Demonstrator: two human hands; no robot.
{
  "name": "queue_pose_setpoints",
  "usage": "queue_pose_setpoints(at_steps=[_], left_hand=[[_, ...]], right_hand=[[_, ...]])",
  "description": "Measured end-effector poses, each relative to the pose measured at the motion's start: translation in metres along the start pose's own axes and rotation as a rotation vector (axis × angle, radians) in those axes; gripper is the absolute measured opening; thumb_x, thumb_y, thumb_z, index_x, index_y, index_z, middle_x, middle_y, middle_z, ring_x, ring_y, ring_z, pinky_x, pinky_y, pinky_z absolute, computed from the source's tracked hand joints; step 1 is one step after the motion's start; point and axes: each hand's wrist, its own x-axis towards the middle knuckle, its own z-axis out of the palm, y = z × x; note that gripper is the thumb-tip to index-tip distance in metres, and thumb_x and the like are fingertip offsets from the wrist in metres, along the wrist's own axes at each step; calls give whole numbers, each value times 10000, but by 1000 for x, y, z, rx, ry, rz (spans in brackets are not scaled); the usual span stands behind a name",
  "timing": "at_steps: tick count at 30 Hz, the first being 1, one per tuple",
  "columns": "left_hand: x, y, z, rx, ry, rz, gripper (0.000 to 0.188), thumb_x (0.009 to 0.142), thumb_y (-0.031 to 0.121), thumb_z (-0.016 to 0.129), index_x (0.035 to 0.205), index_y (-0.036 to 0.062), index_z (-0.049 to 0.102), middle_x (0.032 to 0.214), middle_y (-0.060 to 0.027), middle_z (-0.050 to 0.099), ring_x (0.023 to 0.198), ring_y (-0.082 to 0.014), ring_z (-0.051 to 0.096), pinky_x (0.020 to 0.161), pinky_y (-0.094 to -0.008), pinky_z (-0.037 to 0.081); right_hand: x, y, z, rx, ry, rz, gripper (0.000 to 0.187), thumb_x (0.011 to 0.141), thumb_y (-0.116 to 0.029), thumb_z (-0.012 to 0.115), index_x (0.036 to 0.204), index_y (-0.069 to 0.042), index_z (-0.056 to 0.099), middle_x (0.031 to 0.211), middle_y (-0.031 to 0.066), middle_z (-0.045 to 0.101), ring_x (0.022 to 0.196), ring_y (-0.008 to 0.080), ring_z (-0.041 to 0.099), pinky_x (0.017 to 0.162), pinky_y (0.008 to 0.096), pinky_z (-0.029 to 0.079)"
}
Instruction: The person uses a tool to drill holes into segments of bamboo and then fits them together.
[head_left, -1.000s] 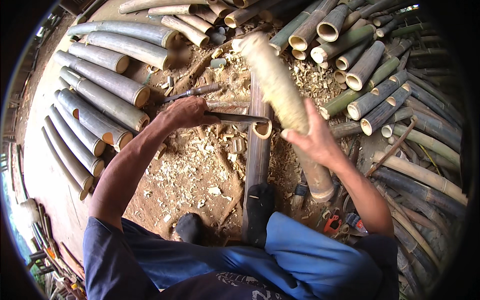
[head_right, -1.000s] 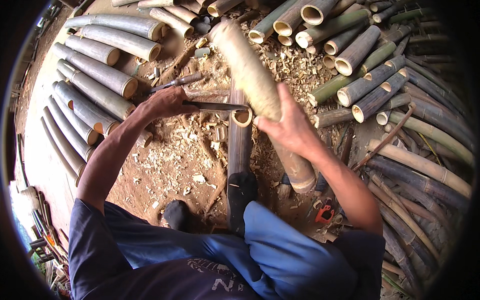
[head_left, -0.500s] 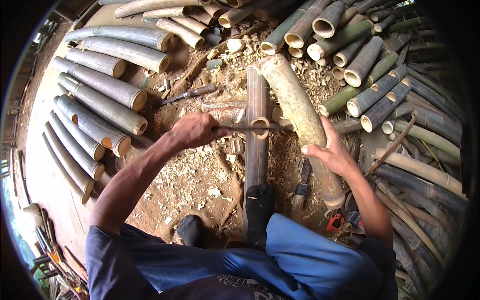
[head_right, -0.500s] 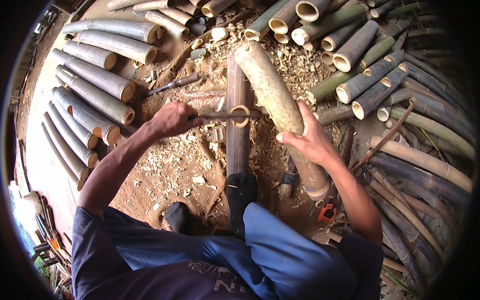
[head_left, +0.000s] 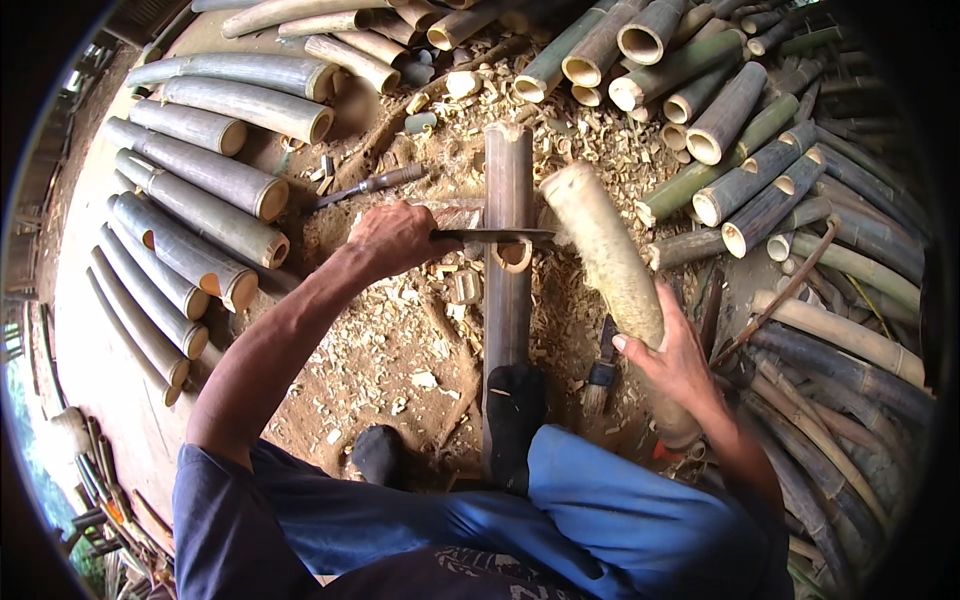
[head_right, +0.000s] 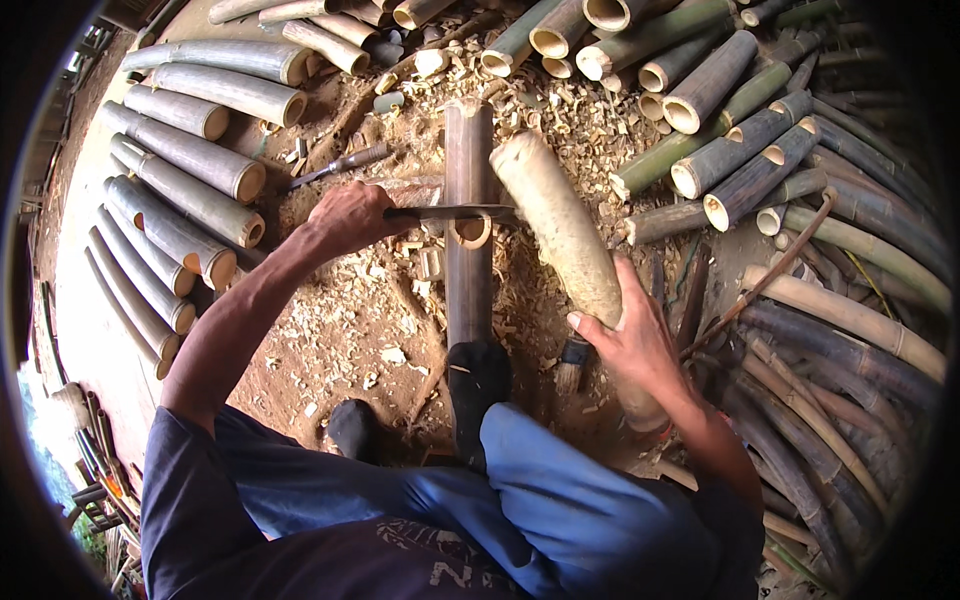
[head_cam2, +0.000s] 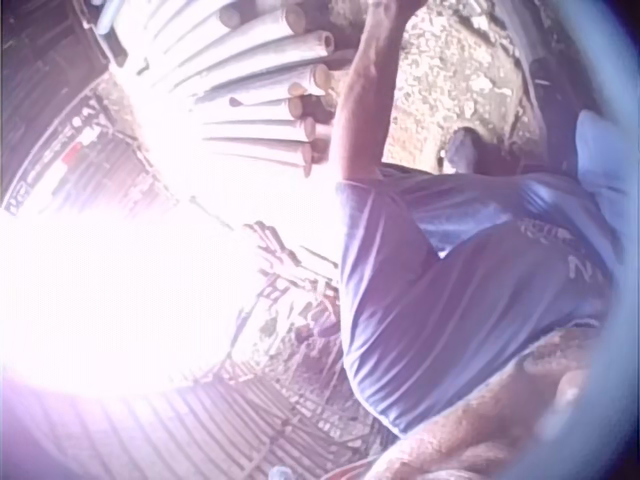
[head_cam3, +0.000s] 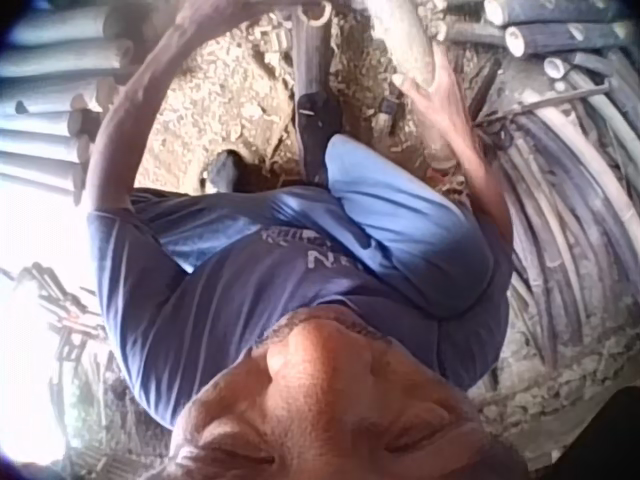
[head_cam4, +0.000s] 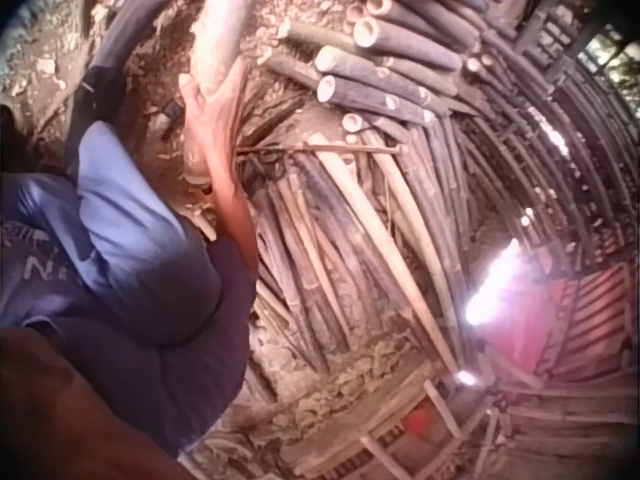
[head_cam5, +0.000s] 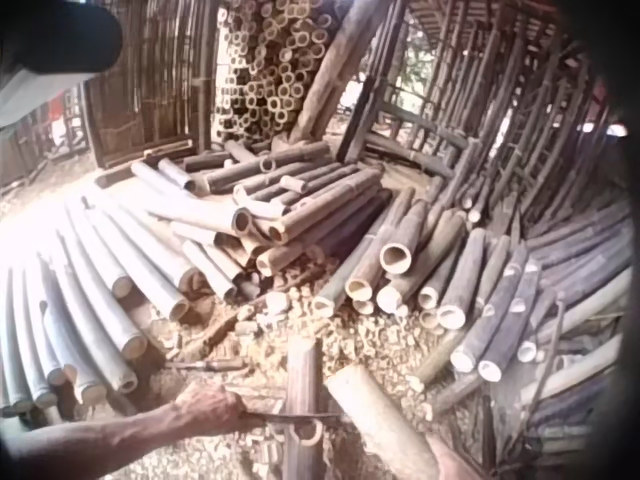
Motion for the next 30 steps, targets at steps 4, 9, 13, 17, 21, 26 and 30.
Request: queue_pose_setpoints(at_steps=[4,9,13,17,21,26,30], left_hand=[[2,1,0,-25,-27,-32,637,902,703,590,801,89,725,628,-61,632,525,-174,601,483,-369,500],[6,6,-14,16,-74,-28,489,903,613,669,847,147,807,547,-26,616,453,-147,565,471,-359,479],[11,5,-11,-55,-110,-6,506,923,598,650,819,121,782,541,-27,581,442,-142,518,445,-360,439],[-10,-16,22,117,181,151,503,961,548,625,733,105,692,560,-26,556,418,-144,444,412,-372,385],[-60,-12,23,-29,385,327,247,879,357,730,923,117,695,788,-70,617,626,-233,620,543,-429,493],[-76,-10,16,8,282,20,236,804,245,761,995,126,690,868,-86,655,728,-313,678,619,-448,545],[-78,-27,28,146,316,-22,79,854,125,643,856,63,595,860,-125,642,758,-355,683,622,-478,550]], right_hand=[[-14,15,19,1,56,-11,851,834,-321,768,1455,78,344,1282,307,570,1170,382,611,1018,437,473],[-9,13,-1,286,-144,111,861,823,-351,783,1444,64,356,1255,256,587,1181,334,589,1042,418,445],[-24,33,29,6,202,-11,806,822,-320,779,1421,53,388,1196,233,609,1130,320,607,996,419,466],[-8,26,22,238,-103,78,833,834,-296,766,1447,69,335,1256,259,598,1164,324,602,990,413,477],[-9,26,35,355,99,153,814,828,-272,769,1434,83,358,1343,256,549,1207,306,569,990,395,474],[25,-14,11,66,-31,-162,860,727,-232,850,1432,-24,404,1085,204,627,1014,350,665,910,448,547],[52,-4,21,-328,-18,-827,932,658,-312,913,1424,-91,429,1005,158,628,868,305,661,739,446,578]])
